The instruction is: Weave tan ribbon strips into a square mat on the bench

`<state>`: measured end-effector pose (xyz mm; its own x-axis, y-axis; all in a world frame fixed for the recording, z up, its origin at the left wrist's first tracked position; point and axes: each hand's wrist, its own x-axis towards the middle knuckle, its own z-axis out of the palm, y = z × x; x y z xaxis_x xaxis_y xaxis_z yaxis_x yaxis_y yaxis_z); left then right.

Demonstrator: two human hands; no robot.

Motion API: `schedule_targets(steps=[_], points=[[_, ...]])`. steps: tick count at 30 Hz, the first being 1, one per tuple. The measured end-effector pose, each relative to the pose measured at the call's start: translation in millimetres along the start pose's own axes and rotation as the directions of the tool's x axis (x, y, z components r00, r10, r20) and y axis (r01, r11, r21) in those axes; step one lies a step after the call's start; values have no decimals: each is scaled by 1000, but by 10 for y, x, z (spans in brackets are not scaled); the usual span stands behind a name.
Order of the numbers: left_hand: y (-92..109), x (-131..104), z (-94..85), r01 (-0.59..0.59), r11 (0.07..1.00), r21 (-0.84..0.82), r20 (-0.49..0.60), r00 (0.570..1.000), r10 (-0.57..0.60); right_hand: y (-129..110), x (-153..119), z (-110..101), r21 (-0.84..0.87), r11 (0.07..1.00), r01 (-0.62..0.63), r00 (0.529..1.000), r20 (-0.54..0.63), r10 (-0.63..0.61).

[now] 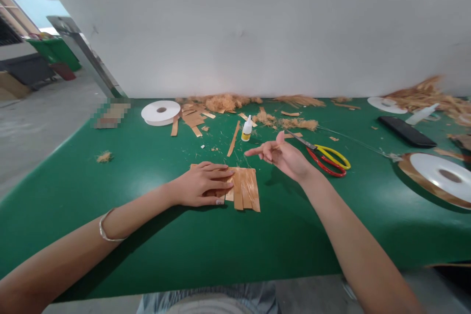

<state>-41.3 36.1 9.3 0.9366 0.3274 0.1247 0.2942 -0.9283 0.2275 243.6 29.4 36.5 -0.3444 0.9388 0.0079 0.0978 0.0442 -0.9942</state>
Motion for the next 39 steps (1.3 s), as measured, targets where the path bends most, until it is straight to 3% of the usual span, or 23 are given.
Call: schedule_targets(steps=[5, 7, 10, 12, 15, 18, 20, 21, 24, 28, 30, 32, 34, 37, 39], points=[[0, -2, -1, 3, 1000, 1, -2, 1000, -3, -18, 23, 27, 133, 989, 59, 996, -69, -50], [-1, -2, -2, 6, 1000, 2, 1, 1000, -6, 8, 40, 25, 35, 994, 104, 991, -86, -101], [-5, -2, 2, 3, 1000, 8, 4, 1000, -3, 74, 58, 21, -280, 946, 163, 974, -108, -200], [-8, -3, 5, -1, 1000, 13, 7, 1000, 0, 113, 64, 26, -548, 823, 151, 961, -113, -252], [-10, -4, 8, -1, 1000, 19, 10, 1000, 0, 152, 77, 36, -858, 505, 91, 932, -105, -346], [-9, -4, 5, 2, 1000, 20, 11, 1000, -3, 181, 99, 16, -982, 187, 17, 889, -70, -452], [-7, -2, 2, 5, 1000, 19, 13, 1000, -5, 192, 105, -12, -996, 62, -66, 865, -88, -493], [-6, 0, 1, 5, 1000, 19, 15, 1000, -5, 192, 104, -25, -993, 42, -111, 852, -117, -511], [-5, 5, 0, 8, 1000, 19, 20, 1000, -8, 164, 85, -46, -963, 153, -220, 799, -268, -538], [-8, 6, -1, 8, 1000, 19, 22, 1000, -8, 96, 58, -45, -816, 528, -236, 768, -489, -414], [-7, 4, -5, 5, 1000, 16, 22, 1000, -5, 71, 59, -53, -670, 724, -166, 802, -519, -297], [-4, 1, -9, 6, 1000, 10, 20, 1000, -7, 50, 70, -67, -451, 889, -78, 878, -454, -154], [-2, -1, -12, 9, 1000, 2, 14, 1000, -9, 25, 77, -80, -178, 983, -38, 949, -315, -21], [-3, -2, -9, 7, 1000, -5, 5, 1000, -7, -27, 66, -83, 167, 984, -70, 985, -144, 94], [-5, -2, -8, 8, 1000, -5, 6, 1000, -8, -61, 49, -76, 288, 954, -87, 989, -89, 117]])
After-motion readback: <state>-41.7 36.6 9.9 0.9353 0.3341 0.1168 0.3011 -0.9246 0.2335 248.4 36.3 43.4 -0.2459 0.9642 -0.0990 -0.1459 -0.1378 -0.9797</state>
